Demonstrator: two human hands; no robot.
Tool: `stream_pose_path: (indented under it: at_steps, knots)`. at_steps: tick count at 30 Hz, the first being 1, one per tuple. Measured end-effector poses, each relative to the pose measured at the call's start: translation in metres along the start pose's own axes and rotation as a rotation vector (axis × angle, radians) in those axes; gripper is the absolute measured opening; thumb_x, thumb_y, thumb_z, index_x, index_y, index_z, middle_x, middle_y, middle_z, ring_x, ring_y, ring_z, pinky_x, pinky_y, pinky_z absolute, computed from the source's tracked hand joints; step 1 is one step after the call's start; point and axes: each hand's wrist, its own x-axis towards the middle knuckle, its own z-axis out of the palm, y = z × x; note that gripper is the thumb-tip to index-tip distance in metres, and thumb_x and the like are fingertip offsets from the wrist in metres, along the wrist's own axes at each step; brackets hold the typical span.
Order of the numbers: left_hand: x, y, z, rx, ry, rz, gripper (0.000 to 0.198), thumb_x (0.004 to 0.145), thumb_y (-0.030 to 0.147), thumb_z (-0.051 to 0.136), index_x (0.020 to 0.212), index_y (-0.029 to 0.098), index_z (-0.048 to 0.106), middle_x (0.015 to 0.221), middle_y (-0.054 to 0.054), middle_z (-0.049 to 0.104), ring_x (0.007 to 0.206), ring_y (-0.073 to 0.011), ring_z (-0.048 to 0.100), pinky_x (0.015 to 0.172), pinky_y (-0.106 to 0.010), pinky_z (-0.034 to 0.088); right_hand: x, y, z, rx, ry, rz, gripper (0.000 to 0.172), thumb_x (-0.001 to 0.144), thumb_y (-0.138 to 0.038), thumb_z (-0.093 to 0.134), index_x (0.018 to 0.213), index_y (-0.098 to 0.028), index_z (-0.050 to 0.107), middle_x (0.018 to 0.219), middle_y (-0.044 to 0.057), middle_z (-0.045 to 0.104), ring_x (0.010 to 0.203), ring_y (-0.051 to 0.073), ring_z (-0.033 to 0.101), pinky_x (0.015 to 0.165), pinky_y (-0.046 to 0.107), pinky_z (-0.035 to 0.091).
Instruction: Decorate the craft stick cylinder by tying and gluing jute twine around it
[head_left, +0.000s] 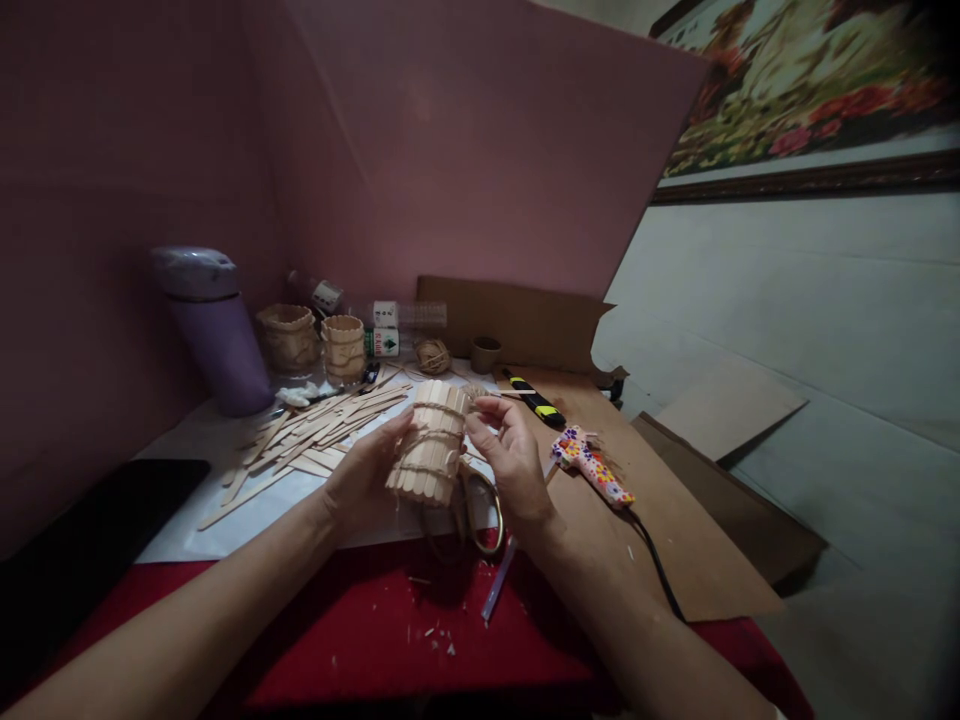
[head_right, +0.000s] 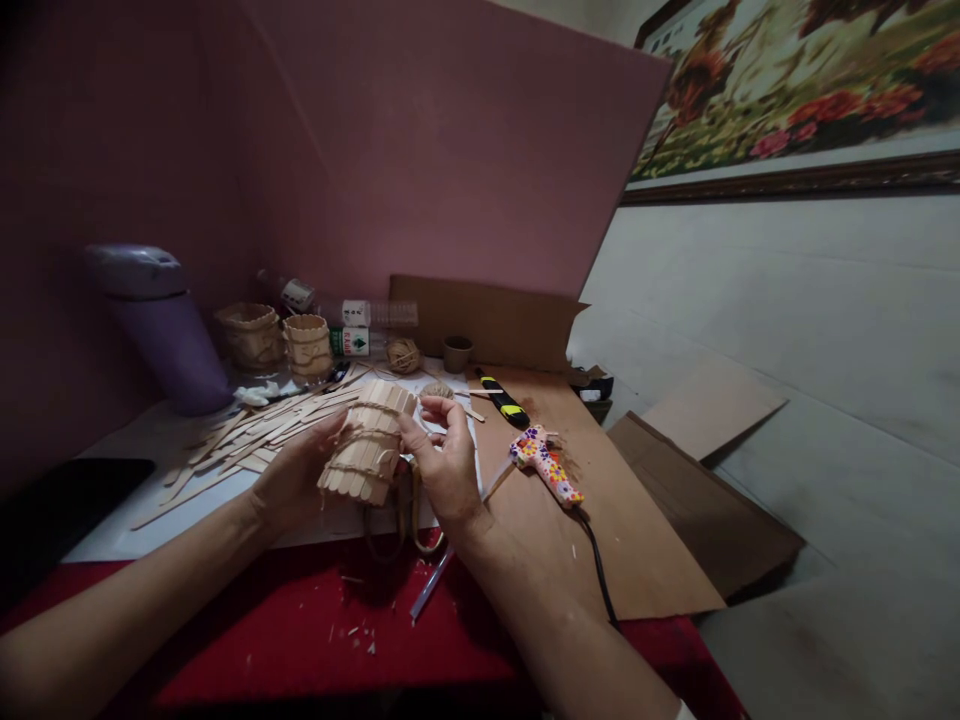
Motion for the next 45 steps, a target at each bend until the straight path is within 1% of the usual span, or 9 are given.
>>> stream_pose_path:
  at_steps: [2,5,9,17,22,29,36,40,45]
  knots:
    - [0.001,0.002,-0.002,0.002,0.036,-0.024,0.035,0.092,0.037,0.055,0.1,0.006,0.069,0.078,-0.015,0.074,0.067,-0.025,0.072,0.064,-0.036,0.059,-0.001,-0.001,-0.001,-0.008,0.005,-0.037,0.044,0.083,-0.054,0.064,0.11,-0.02,0.055,0.106,0.008,0.06,0.1,0.023,0.059,0.085,0.04,0.049]
    - [0.002,0.003,-0.007,-0.005,0.054,-0.03,0.045,0.095,0.043,0.05,0.111,0.004,0.066,0.078,-0.016,0.074,0.066,-0.0261,0.072,0.065,-0.039,0.059,-0.006,-0.003,-0.001,-0.164,0.022,-0.241,0.03,0.091,-0.047,0.056,0.107,-0.023,0.062,0.113,0.008,0.057,0.11,0.024,0.056,0.093,0.043,0.047]
    - [0.004,0.0,-0.012,-0.082,0.013,-0.009,0.034,0.092,0.037,0.057,0.106,0.007,0.068,0.078,-0.013,0.075,0.067,-0.0239,0.072,0.064,-0.034,0.059,-0.016,-0.007,-0.003,-0.416,-0.034,-0.534,0.02,0.096,-0.035,0.053,0.107,-0.028,0.069,0.126,0.006,0.049,0.126,0.024,0.047,0.108,0.047,0.039]
    - [0.006,-0.004,-0.017,-0.115,-0.095,-0.049,0.028,0.09,0.034,0.062,0.098,0.009,0.071,0.084,-0.013,0.075,0.069,-0.023,0.072,0.066,-0.034,0.059,-0.019,-0.007,-0.004,-0.672,-0.085,-0.776,0.026,0.095,-0.025,0.055,0.118,-0.027,0.065,0.135,0.009,0.045,0.127,0.029,0.044,0.103,0.052,0.042]
    - [0.004,-0.007,-0.015,-0.118,-0.06,-0.097,0.033,0.091,0.038,0.06,0.096,0.008,0.071,0.079,-0.013,0.074,0.068,-0.0233,0.071,0.067,-0.035,0.058,-0.018,-0.006,-0.003,-0.753,-0.092,-0.819,0.025,0.094,-0.02,0.055,0.115,-0.027,0.067,0.134,0.008,0.045,0.128,0.029,0.042,0.106,0.055,0.04]
    - [0.003,-0.006,-0.009,-0.09,-0.027,-0.074,0.031,0.092,0.035,0.057,0.097,0.008,0.069,0.075,-0.013,0.073,0.068,-0.0245,0.072,0.065,-0.034,0.057,-0.018,-0.007,-0.003,-0.744,-0.111,-0.819,0.021,0.093,-0.019,0.056,0.109,-0.028,0.067,0.132,0.007,0.046,0.127,0.029,0.043,0.107,0.056,0.04]
    - [0.002,-0.005,-0.009,-0.035,-0.062,-0.071,0.038,0.089,0.041,0.061,0.105,0.008,0.067,0.077,-0.013,0.073,0.069,-0.024,0.071,0.066,-0.034,0.056,-0.019,-0.006,-0.004,-0.71,-0.137,-0.771,0.023,0.09,-0.02,0.058,0.108,-0.032,0.065,0.134,0.006,0.046,0.127,0.031,0.043,0.102,0.058,0.042]
    - [0.001,-0.005,-0.012,0.006,-0.068,-0.027,0.038,0.087,0.038,0.066,0.109,0.007,0.066,0.078,-0.012,0.073,0.071,-0.0237,0.072,0.068,-0.033,0.056,-0.018,-0.007,-0.004,-0.705,-0.126,-0.77,0.024,0.09,-0.019,0.058,0.109,-0.032,0.066,0.133,0.006,0.046,0.127,0.03,0.043,0.103,0.057,0.042]
    - [-0.003,-0.007,-0.007,0.017,-0.165,-0.084,0.038,0.084,0.036,0.068,0.111,0.009,0.067,0.087,-0.014,0.074,0.079,-0.0263,0.072,0.073,-0.036,0.057,-0.018,-0.007,-0.004,-0.716,-0.125,-0.78,0.024,0.09,-0.018,0.058,0.108,-0.031,0.067,0.132,0.006,0.046,0.126,0.03,0.043,0.105,0.056,0.04]
